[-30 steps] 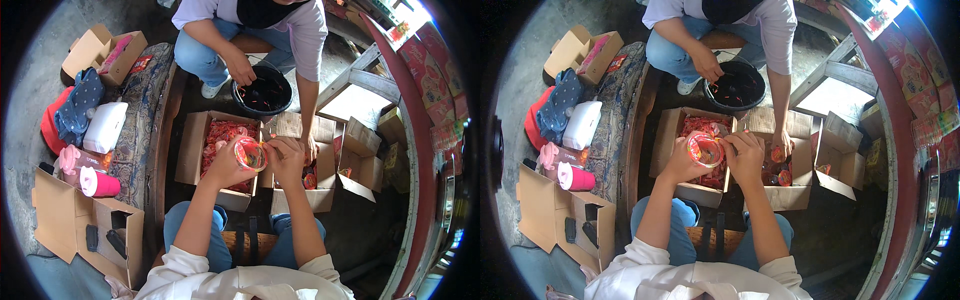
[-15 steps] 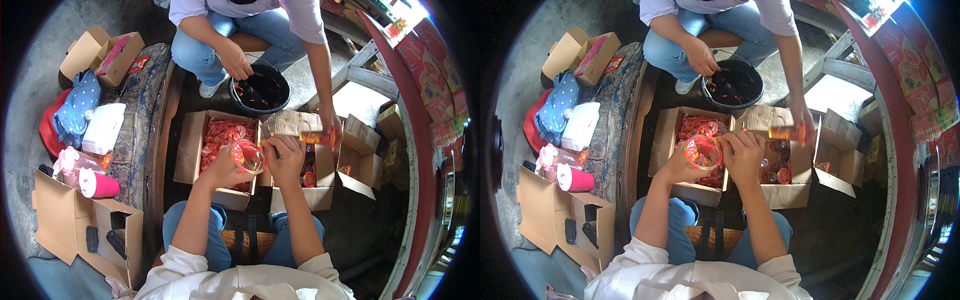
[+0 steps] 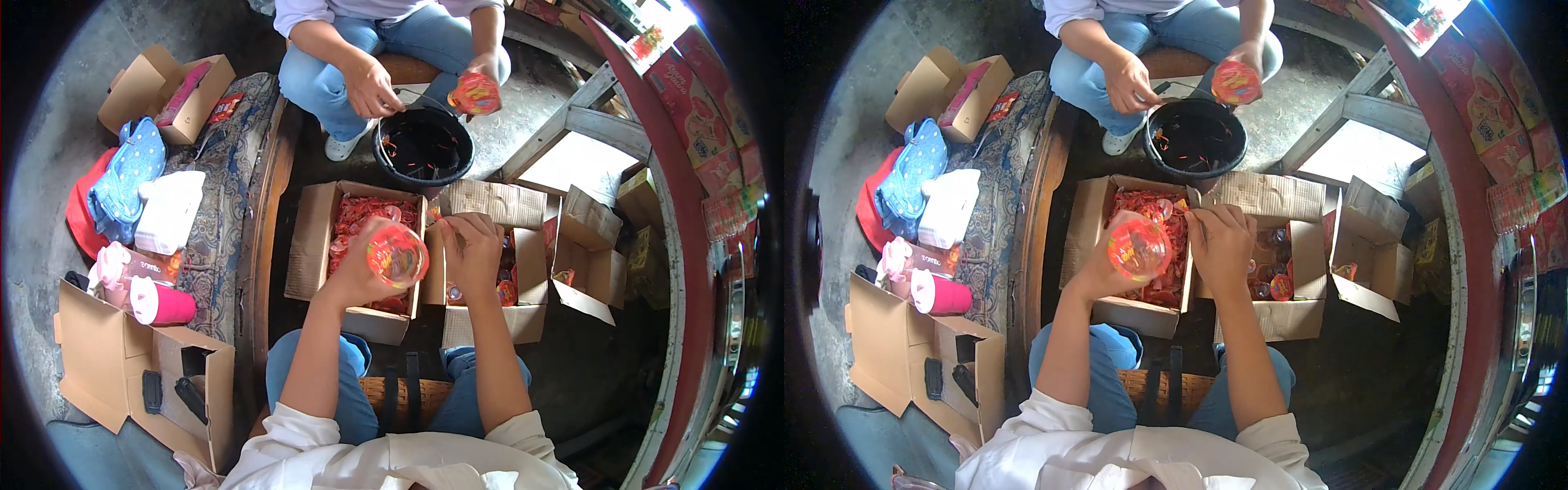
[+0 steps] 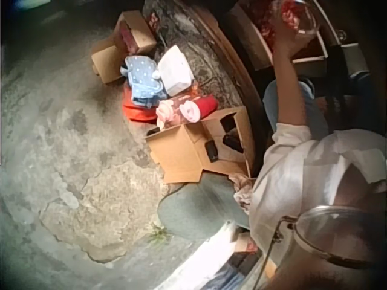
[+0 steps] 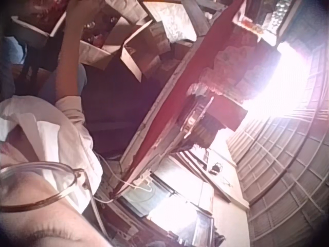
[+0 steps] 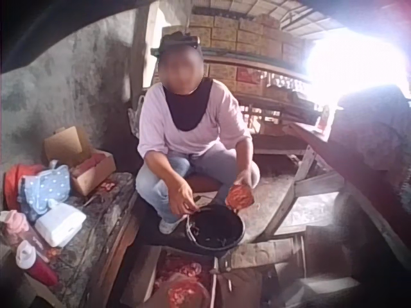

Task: The person assembles food container lids by hand, taking plastic rings and snapping them onto round containers one at a time before placing the finished lids into boxes.

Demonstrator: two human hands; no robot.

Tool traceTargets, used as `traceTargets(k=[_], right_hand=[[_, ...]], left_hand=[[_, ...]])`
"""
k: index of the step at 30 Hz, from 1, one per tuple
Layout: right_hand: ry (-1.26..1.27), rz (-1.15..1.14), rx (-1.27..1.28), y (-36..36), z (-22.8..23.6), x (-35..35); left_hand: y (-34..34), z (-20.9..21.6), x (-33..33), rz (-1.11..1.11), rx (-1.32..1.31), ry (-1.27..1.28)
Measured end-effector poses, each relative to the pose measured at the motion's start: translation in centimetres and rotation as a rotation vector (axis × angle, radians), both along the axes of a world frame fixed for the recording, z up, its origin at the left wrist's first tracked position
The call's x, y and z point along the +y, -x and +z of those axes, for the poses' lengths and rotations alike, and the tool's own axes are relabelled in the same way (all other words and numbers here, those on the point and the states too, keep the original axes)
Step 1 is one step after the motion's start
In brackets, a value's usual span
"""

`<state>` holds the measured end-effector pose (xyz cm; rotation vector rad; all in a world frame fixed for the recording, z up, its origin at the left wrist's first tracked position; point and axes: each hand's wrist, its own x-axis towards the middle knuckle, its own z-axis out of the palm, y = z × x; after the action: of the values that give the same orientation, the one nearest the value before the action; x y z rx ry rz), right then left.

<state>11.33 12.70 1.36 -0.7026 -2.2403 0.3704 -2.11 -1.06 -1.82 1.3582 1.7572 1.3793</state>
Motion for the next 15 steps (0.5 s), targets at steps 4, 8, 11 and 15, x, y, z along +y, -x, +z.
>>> traceTargets(k=[4, 8, 11, 15], right_hand=[[0.03, 0.074, -0.073, -0.1, -0.9, -0.1], [0.015, 0.13, -0.092, 0.3, -1.3, -0.6], [0.042, 0.143, -0.067, 0.6, -0.7, -1.2], [0.181, 0.18, 0.061, 0.8, -0.5, -1.1]], left_hand=[[0.5, 2.1, 0.5, 0.086, -0.058, -0.074], [0.1, 3.3, 0.3, 0.214, -0.167, -0.106], [0.5, 3.1, 0.1, 0.266, -0.067, -0.098], [0.9, 2.5, 0.5, 0.355, 0.134, -0.128]])
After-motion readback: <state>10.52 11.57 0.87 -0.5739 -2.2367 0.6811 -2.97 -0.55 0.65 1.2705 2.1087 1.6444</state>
